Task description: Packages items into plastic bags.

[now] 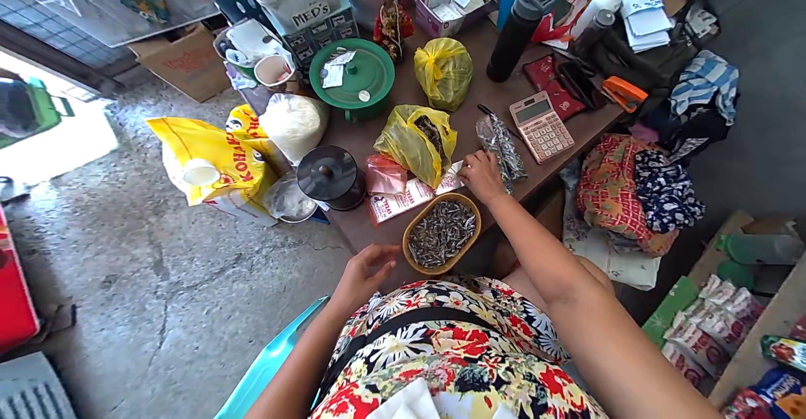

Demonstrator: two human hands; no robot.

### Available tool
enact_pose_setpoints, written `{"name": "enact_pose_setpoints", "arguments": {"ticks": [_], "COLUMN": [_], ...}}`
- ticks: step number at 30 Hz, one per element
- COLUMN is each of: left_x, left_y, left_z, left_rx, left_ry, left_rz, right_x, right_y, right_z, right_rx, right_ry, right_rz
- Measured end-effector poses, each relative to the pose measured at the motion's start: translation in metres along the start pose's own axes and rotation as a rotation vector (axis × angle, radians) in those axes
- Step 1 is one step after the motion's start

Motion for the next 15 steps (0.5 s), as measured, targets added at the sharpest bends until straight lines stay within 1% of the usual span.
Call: {"name": "enact_pose_setpoints", "arguments": {"ticks": [1,2,3,4,6,11,15], "left_x": [0.000,0.000,0.001,0.000,0.000,0.000,-0.006], "left_y": [0.001,0.001,0.002,0.002,0.002,0.003,0.015], "left_z": [0.000,0.001,0.001,0.001,0.001,0.000,-0.004], "left_rx": [0.000,0.004,0.008,0.012,0.008,0.012,0.061], "left_ry": [-0.003,-0.005,-0.007,-0.007,-0.012,-0.016,-0.001], "left_rz": [0.000,0.002,0.003,0.005,0.015,0.032,0.049], "right_x": [0.026,0.046,0.055,0.055,0.046,0.016,-0.013], "right_y": [0.025,0.043,0.051,0.052,0.047,0.019,-0.005], "right_z": [0.006,0.006,0.005,0.003,0.001,-0.010,-0.026], "right_rx": [0.029,0.127,0.191,0.226,0.215,0.101,0.106], "right_ry": [-0.009,-0.132,-0.202,-0.232,-0.221,-0.155,-0.180], "right_rz": [-0.062,-0.061,-0.054,-0.053,-0.043,-0.051,-0.108]}}
Point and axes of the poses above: each hand's wrist, its own z-axis away from the middle knuckle, its own x-axis out of the palm, y = z × x, the point moved 10 cm from there along -z, towards the middle knuckle, and after that the axes turned 15 degrees about -z, right-handed, at the moved point
